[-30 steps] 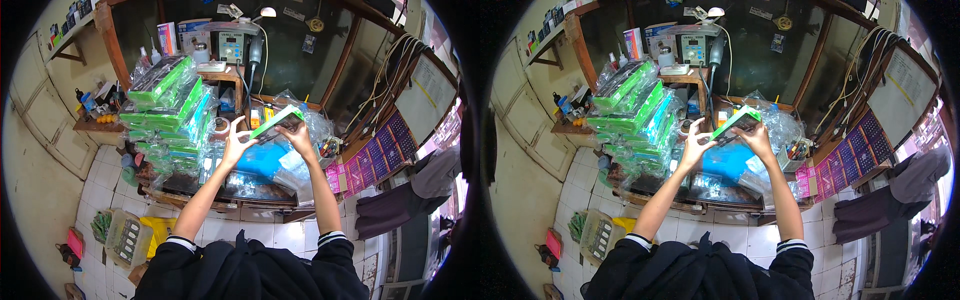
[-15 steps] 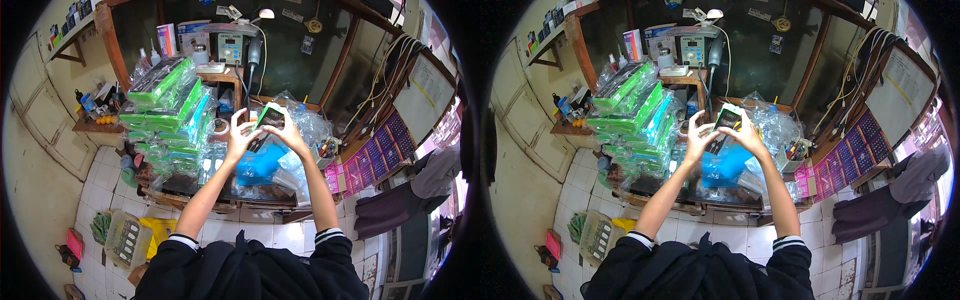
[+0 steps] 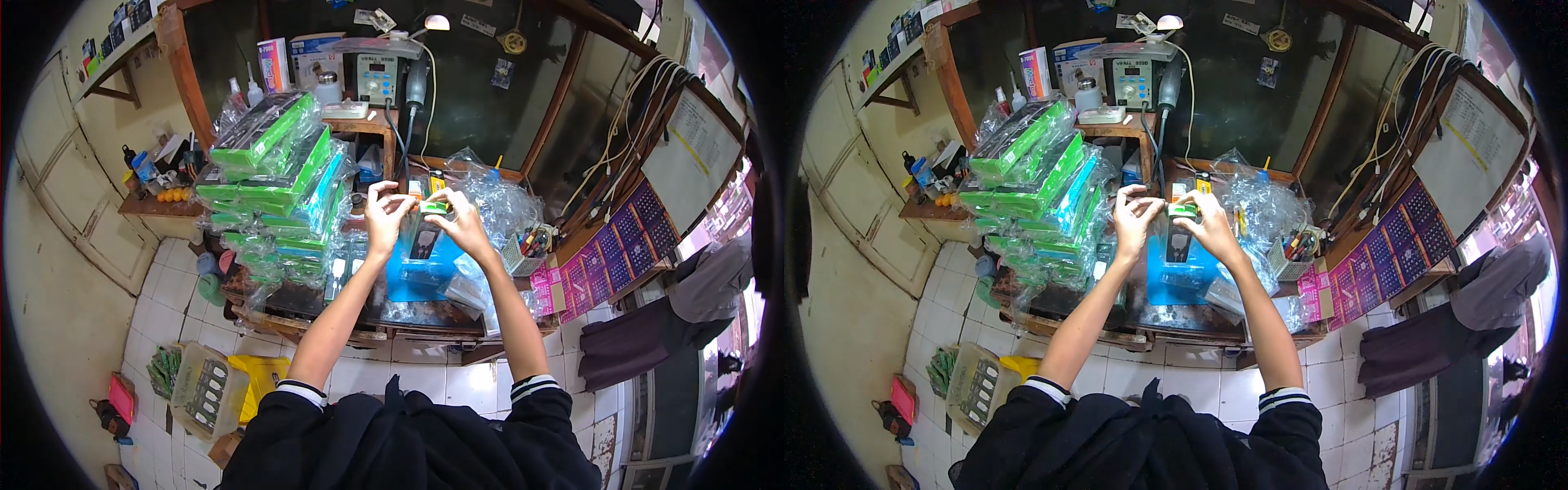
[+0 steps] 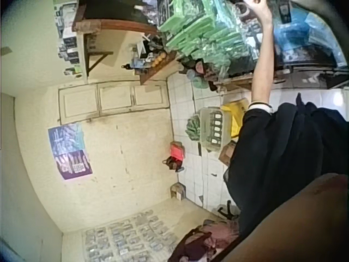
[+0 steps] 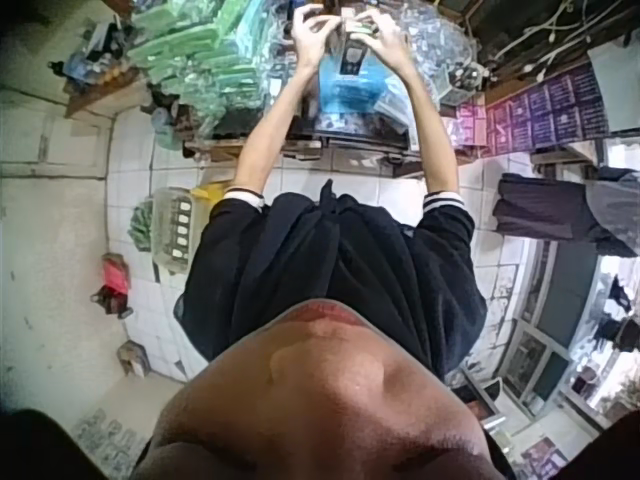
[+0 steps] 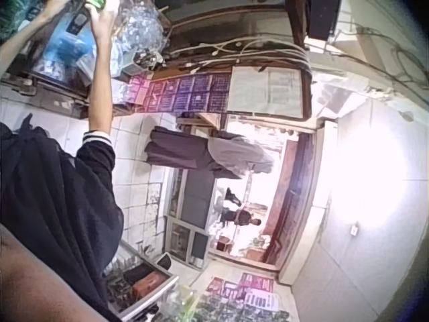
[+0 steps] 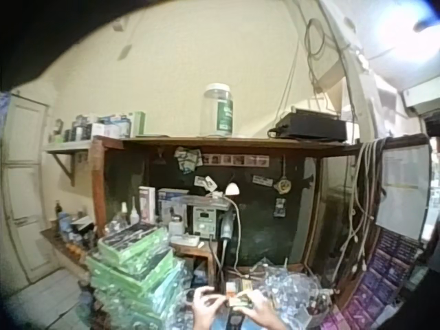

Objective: The person takes phone chargers and cables from a stack, places them into clear plastic bags, and puts the bagged items into a plastic container.

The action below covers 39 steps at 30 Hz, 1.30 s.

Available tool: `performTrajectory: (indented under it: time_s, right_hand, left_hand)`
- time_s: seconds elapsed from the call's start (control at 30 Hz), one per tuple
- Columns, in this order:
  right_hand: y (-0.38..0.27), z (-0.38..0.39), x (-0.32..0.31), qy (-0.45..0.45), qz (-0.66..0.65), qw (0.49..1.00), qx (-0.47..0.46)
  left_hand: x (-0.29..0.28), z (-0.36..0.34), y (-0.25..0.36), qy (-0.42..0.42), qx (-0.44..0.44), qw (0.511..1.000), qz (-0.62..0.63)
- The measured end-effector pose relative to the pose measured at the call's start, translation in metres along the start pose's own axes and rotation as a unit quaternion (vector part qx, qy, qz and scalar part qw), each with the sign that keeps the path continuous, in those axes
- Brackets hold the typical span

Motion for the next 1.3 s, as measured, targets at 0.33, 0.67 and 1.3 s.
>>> performTrajectory:
  time_s: [0.33,0.67,1.3]
  right_hand:
    - [0.022,0.01,0.011,0.009,-0.038,0.998,0.048]
    - [0.011,0.011,0.004,-0.002,0.008,1.0,0.017]
    - [-0.014,-0.007,-0.021,0.104,-0.171,0.979,0.028]
  left_hand:
    - [-0.027,0.024,-0.043,-0.058,-0.01,0.992,-0.109]
    - [-0.005,0.013,-0.008,-0.064,0.011,0.984,-0.166]
    - [-0.003,-0.021,0.039,-0.086,0.029,0.996,0.0]
Point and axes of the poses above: each hand's wrist, its own z-axis away from the middle knuckle, its own x-axis out of the palm, y = z × x, the point moved 2 cm from there along -z, towards the middle knuckle, and after that the axes turned 1 degree about -z, right-handed, at the moved point
